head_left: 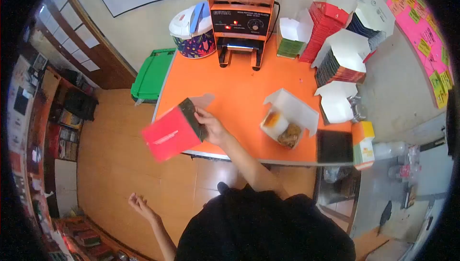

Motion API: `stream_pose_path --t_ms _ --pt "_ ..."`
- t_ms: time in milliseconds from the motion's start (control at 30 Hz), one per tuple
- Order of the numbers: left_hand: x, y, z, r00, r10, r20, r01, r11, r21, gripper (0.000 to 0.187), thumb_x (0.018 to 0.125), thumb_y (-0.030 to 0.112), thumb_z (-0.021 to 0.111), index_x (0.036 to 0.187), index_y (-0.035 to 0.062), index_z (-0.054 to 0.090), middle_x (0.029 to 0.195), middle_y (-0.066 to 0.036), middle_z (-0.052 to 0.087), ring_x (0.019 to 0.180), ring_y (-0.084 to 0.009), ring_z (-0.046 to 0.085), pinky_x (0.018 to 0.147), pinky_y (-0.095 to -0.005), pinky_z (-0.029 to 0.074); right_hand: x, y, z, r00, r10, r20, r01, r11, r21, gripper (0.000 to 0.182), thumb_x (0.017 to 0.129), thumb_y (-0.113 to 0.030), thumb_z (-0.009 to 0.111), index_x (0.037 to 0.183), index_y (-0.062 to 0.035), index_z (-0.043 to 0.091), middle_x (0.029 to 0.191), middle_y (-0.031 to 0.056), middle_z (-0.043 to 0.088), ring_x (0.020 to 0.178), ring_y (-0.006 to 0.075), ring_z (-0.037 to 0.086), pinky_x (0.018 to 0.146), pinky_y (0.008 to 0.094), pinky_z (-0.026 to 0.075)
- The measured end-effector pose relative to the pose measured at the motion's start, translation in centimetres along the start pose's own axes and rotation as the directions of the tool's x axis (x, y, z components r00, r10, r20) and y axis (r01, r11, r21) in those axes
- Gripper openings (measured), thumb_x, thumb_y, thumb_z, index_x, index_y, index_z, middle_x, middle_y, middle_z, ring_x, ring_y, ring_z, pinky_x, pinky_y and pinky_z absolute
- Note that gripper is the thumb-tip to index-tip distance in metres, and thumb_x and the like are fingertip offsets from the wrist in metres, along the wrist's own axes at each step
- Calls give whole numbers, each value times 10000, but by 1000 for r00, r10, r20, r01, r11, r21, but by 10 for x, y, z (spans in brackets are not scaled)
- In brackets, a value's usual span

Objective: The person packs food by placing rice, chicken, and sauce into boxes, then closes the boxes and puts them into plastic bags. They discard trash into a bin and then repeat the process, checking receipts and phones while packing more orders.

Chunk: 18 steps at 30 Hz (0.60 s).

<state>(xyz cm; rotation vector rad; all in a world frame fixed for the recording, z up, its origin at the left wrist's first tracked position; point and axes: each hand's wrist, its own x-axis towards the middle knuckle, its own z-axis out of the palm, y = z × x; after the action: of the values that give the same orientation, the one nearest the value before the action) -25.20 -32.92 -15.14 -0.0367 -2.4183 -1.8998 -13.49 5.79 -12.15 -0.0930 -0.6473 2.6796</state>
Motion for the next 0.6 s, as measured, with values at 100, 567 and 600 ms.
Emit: stream_pose_path --t_ms 100,567,600 --pt "-3 36 37 955 97 279 -66 991 -120 429 908 184 527 1315 113 412 1246 -95 421 1028 -202 473 790 -335 479 5 37 -45 991 -32 -130 30 999 -15 269 951 -142 517 1202 -49 545 1077 25 625 977 138 609 853 313 494" --pt "-35 82 227 378 -179 909 851 455 -264 442 859 391 613 1210 149 498 1266 -106 474 1143 -276 495 921 -518 452 -77 -3 63 783 -463 415 210 -432 -877 212 863 -272 618 978 -100 665 1014 76 638 1027 252 574 887 393 421" --pt "-37 84 234 359 -218 908 882 396 -254 444 852 388 613 1209 151 499 1265 -94 477 1156 -278 482 925 -525 448 -92 -14 46 691 -662 290 58 -350 -935 176 843 -281 633 895 -115 660 985 74 646 988 254 590 860 396 436"
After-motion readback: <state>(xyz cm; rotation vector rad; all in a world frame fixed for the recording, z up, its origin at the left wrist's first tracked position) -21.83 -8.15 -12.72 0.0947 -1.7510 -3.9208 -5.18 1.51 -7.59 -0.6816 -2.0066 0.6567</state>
